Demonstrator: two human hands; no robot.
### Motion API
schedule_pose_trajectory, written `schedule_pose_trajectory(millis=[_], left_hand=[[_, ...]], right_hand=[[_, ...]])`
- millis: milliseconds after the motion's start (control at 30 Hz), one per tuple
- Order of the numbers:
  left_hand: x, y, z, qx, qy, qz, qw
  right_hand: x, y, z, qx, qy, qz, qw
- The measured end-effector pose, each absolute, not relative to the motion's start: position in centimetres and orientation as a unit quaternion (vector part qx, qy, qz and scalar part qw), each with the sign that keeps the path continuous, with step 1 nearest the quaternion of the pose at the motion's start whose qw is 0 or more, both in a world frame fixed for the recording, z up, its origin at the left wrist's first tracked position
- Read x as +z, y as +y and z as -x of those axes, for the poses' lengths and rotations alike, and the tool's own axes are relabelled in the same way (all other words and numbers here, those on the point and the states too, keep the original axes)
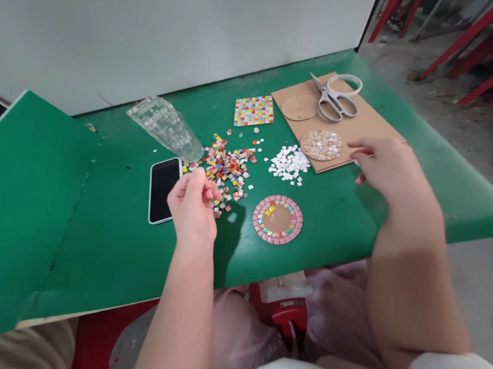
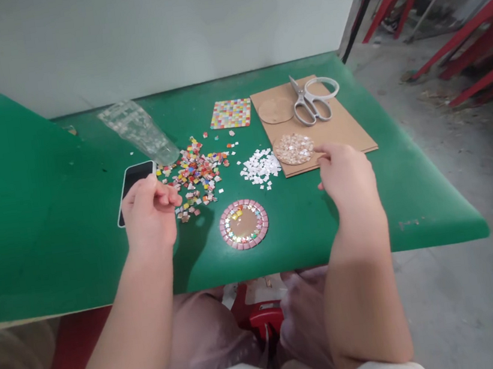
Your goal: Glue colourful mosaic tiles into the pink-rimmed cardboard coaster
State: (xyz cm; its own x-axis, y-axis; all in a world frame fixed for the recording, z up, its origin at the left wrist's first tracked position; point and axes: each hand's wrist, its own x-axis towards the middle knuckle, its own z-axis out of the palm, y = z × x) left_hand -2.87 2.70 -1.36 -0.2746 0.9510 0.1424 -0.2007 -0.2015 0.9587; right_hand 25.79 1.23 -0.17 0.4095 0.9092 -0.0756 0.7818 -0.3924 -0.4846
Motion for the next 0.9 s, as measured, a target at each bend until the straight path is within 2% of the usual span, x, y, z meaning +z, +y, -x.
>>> schedule_pose_trajectory(millis=[233, 467, 633, 767, 900], left_hand=[[-1.5, 2.9, 2.9, 0.658, 0.479, -0.396, 0.426], [-2.0, 2.9, 2.6, 0.641, 0.482, -0.429, 0.415], [-2.2, 2.5, 2.2, 0.603, 0.490, -0.461, 0.429], [-2.3, 2.0, 1.7, 0.556, 0.513, -0.504, 0.416], [-2.3, 1.7, 1.3, 0.532, 0.507, -0.526, 0.429]], right_hand=[[-0.7, 0.8, -26.2, 0.196, -0.544, 0.792, 0.197], [-0.3, 0.8, -26.0, 0.179, -0.545, 0.805, 0.149], [0.6, 0.6, -24.4, 0.150, -0.575, 0.775, 0.215], [1.1, 0.2, -21.8, 0.154, -0.670, 0.667, 0.287], [1.4, -0.2, -18.6, 0.187, -0.757, 0.549, 0.302]])
